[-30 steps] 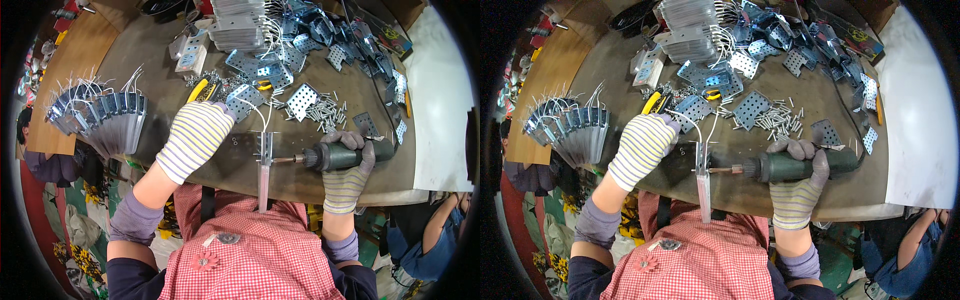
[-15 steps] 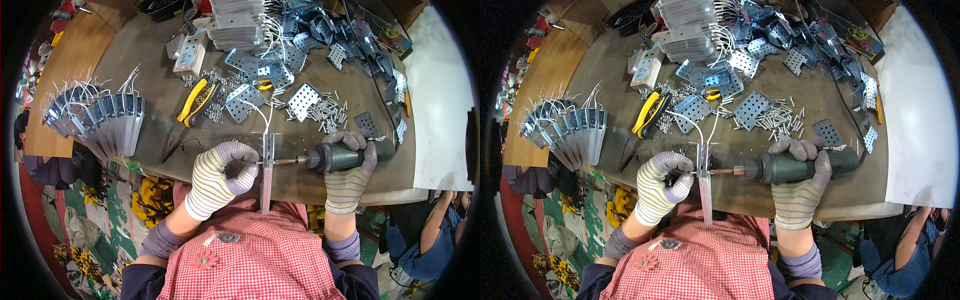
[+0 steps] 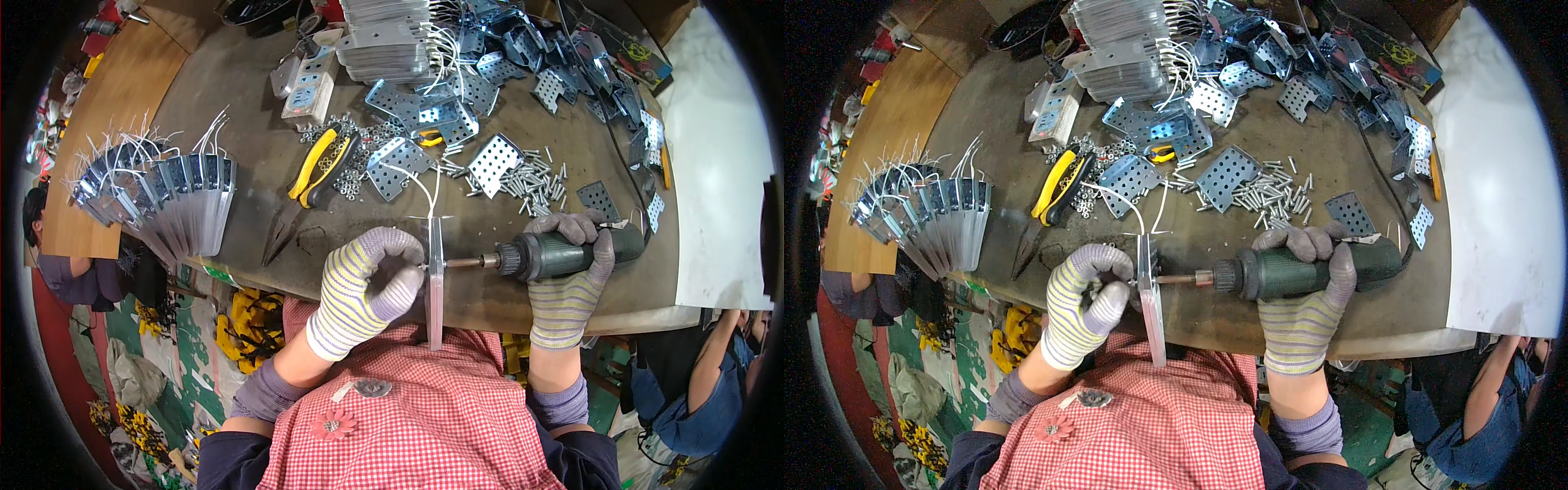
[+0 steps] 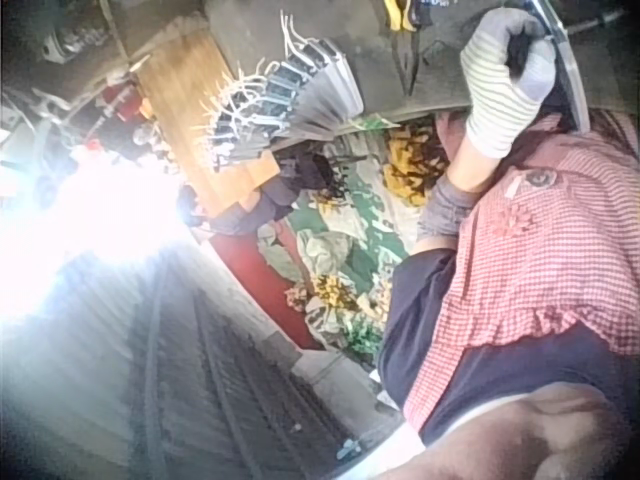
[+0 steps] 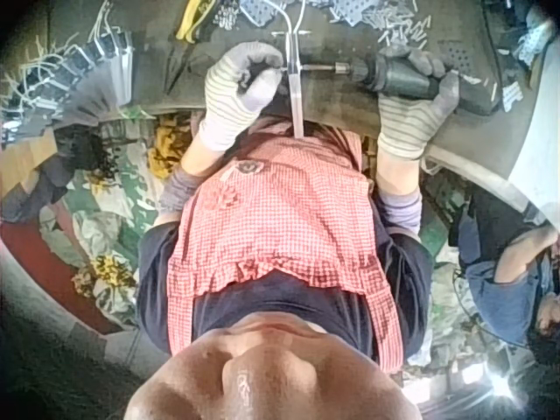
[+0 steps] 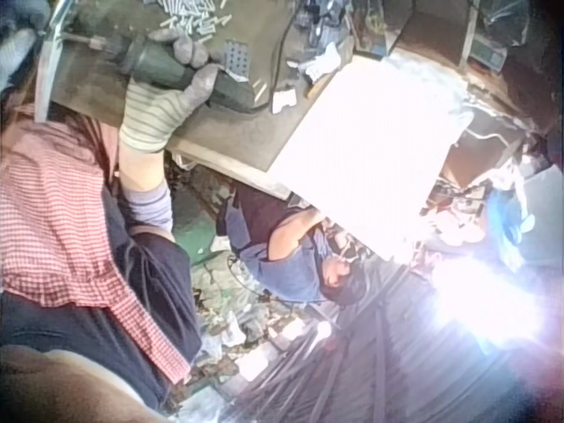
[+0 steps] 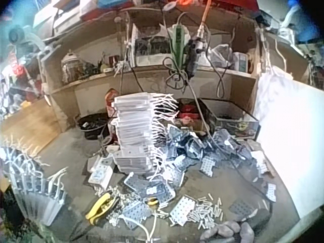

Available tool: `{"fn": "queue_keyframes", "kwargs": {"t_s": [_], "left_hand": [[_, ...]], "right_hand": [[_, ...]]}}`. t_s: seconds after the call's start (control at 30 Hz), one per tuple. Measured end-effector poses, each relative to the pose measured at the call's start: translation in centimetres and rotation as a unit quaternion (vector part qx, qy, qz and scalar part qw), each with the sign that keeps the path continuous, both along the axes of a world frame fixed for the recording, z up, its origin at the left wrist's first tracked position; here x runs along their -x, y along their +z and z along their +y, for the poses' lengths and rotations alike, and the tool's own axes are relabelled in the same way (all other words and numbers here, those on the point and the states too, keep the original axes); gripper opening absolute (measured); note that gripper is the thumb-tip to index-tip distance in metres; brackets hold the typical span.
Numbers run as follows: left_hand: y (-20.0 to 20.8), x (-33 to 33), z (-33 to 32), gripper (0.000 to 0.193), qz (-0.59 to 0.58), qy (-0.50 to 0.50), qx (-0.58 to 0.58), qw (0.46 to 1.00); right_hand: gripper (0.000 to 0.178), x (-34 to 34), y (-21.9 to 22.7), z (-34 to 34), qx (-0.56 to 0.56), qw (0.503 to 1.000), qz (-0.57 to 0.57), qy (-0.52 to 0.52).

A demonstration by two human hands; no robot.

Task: The person assembles metal bracket units by fitting perforated plates onto wired metal bases and fastening screws using an electric screwdriver and pliers.

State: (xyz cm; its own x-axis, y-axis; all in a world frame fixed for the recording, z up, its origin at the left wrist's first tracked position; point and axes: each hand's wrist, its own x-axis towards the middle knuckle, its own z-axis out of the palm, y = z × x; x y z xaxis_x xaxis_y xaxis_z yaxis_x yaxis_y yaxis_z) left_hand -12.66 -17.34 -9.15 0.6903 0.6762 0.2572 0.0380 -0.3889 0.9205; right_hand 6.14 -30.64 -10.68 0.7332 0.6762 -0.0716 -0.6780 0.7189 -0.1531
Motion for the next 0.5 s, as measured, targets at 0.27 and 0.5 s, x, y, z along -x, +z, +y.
{"fn": "queue_keyframes", "kwargs": {"t_s": [0.27,0.5], "left_hand": [[-0.7,-1.6,-1.3,0.013,0.026,0.071,-0.24,0.968],[-1.4,-1.6,-1.7,0.01,0.03,0.068,-0.252,0.965]], "right_hand": [[0.028,0.5,0.9,0.2,0.052,0.999,-0.014,-0.003],[0.03,0.7,0.0,0.2,0.024,1.0,0.009,-0.013]]}}
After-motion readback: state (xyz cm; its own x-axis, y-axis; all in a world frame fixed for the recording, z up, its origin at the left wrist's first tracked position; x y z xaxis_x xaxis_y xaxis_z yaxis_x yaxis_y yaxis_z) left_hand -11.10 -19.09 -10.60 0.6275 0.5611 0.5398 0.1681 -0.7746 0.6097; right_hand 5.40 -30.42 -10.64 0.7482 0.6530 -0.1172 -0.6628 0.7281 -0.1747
